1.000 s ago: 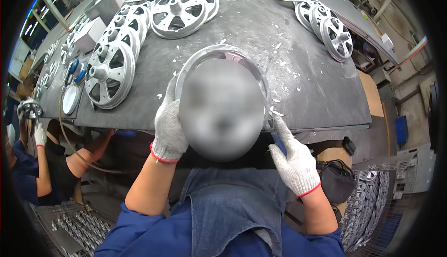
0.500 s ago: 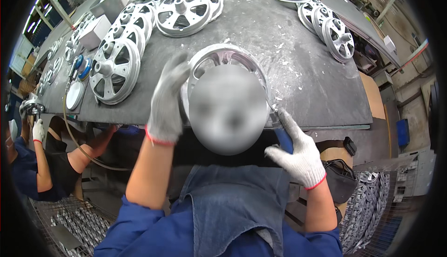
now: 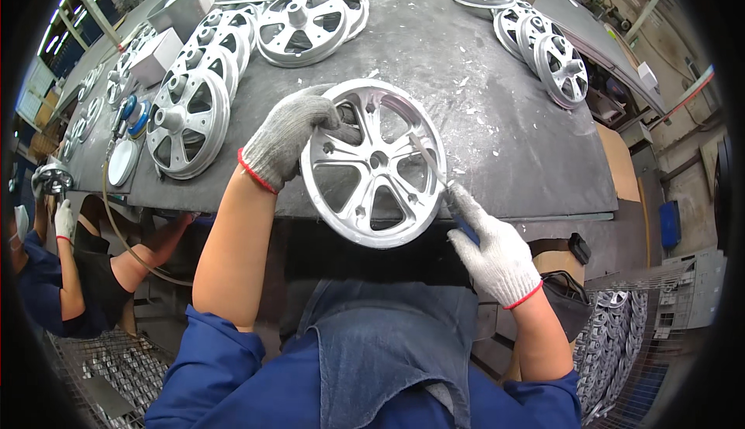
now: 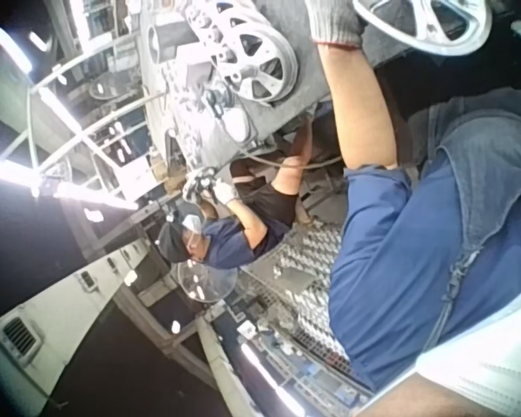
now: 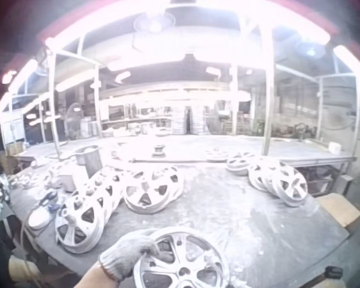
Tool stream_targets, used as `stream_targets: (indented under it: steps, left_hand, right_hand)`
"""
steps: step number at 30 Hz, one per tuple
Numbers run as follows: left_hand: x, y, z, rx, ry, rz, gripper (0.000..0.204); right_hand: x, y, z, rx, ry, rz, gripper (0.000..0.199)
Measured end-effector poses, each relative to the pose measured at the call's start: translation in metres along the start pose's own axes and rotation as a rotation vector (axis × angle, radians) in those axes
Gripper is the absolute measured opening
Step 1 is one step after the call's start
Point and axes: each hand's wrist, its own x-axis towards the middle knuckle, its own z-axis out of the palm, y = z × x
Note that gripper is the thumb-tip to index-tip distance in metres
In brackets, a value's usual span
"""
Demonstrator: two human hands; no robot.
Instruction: The person scrapes the inner spokes and edges of a metal wheel using a scraping tool, then turns the wheel and scrapes along its outer rim.
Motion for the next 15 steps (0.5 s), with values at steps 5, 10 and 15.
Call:
stream_targets:
  steps: [5, 10, 15]
  left_hand:
    - [0.002, 0.019, 0.009, -0.594, 0.079, -0.359, 0.019]
    - [-0.006, 0.007, 0.012, -0.597, 0.113, -0.278, 0.02]
    - [-0.009, 0.026, 0.019, -0.5, 0.138, -0.272, 0.048]
  right_hand:
    - [0.002, 0.002, -0.007, -0.043, -0.036, 0.031, 0.066]
    - [-0.002, -0.009, -0.001, 0.048, -0.035, -0.036, 0.069]
    - [-0.008, -0.011, 0.003, 0.275, -0.141, 0.07, 0.075]
